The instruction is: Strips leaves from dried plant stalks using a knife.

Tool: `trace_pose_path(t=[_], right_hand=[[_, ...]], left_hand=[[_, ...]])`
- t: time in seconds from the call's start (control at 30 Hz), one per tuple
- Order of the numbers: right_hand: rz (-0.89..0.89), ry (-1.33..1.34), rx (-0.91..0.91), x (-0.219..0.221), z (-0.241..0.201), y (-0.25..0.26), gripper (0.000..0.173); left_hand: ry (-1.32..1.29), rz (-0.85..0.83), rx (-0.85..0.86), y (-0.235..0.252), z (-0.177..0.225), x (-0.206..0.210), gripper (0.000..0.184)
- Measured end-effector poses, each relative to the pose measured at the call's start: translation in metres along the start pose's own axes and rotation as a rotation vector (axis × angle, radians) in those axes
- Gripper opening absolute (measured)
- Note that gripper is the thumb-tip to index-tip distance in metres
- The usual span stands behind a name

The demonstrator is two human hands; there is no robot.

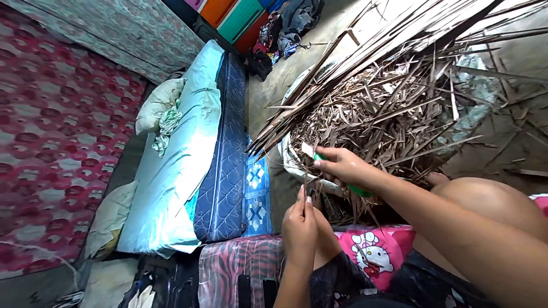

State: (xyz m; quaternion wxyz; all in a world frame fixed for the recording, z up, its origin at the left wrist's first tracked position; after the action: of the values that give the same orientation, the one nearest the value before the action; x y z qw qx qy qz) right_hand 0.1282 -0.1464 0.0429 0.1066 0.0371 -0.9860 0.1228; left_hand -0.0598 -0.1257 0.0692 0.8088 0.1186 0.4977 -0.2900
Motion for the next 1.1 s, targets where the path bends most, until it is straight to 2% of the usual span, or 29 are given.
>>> trace_pose_path(t=[0.13, 0.27, 0.57, 0.83, 0.9, 1.0, 1.1], right_hand=[[-0.323, -0.001, 0.044, 0.032, 0.005, -0.009, 0.064], [-0.384, 0.055, 0.039, 0.044, 0.013, -0.005, 0.067], [-0.174, 0.032, -0.014, 0.040, 0.008, -0.004, 0.057], [0.134, 0.130, -0.089, -0.010, -0.004, -0.006, 0.051], [0.030, 0.121, -0.078, -0.008, -0.006, -0.011, 0.053], [-0.237, 0.019, -0.026, 0.012, -0.002, -0.014, 0.059], [-0.302, 0.014, -0.018, 0.026, 0.001, -0.011, 0.056]], left_hand=[[-0.009, 0.035, 0.002, 0.008, 0.003, -0.006, 0.031], [0.024, 0.078, -0.013, 0.014, 0.004, -0.007, 0.027], [0.042, 0.073, 0.018, 0.014, 0.011, -0.007, 0.033], [0.022, 0.028, 0.051, 0.006, 0.013, 0.001, 0.036], [-0.014, 0.014, 0.034, 0.007, 0.011, 0.000, 0.037], [-0.123, 0.023, 0.014, 0.010, 0.008, -0.002, 0.034], [-0.378, -0.042, -0.040, 0.013, 0.009, -0.004, 0.034]])
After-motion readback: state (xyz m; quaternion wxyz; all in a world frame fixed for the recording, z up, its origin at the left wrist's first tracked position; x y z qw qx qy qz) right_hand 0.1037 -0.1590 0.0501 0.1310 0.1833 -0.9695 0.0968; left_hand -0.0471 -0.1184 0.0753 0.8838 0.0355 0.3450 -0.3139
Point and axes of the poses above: each hand's wrist, its own y-axis towards the middle knuckle, its own x-axis out of the palm, z = x × y, the point moved 4 cm from there along y, towards the middle knuckle, and after that the axes turned 13 degrees about -z, right-handed, at the moved point
